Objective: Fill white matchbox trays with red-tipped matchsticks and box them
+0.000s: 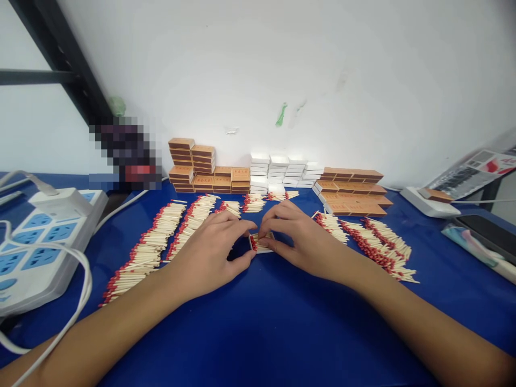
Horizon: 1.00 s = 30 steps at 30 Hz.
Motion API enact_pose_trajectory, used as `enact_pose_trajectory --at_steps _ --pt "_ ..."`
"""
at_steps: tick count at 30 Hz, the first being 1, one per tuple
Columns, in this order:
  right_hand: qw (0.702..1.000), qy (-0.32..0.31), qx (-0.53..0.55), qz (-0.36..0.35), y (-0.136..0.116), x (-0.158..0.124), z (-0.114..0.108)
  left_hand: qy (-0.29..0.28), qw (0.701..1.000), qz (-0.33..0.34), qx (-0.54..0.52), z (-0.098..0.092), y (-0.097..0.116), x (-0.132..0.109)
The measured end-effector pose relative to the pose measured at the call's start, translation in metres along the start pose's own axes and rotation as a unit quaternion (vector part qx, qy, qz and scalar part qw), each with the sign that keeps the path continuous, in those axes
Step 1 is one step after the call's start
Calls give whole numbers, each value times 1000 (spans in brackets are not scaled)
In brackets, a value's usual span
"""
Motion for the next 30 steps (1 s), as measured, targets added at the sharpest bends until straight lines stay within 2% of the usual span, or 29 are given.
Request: enact_pose_trajectory --at_steps 23,26,30 --pt "999 13 -38 -1 9 -2 -9 -3 1000 22 -13 -1 5 2" --pt "997 33 -63 5 21 -2 -21 -1 1000 24 -8 -1 6 2" --pt "984 105 -131 65 58 -10 -63 6 1000 22 -9 -3 5 1"
Point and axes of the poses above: each hand's wrist, its own x-axis towards the middle knuckle, its own z-axis out of the palm, y = z × x, the point moved 10 cm from there along x, towards the middle knuckle, and after that the axes turned 3 degrees about -y, right-handed, at the moved point
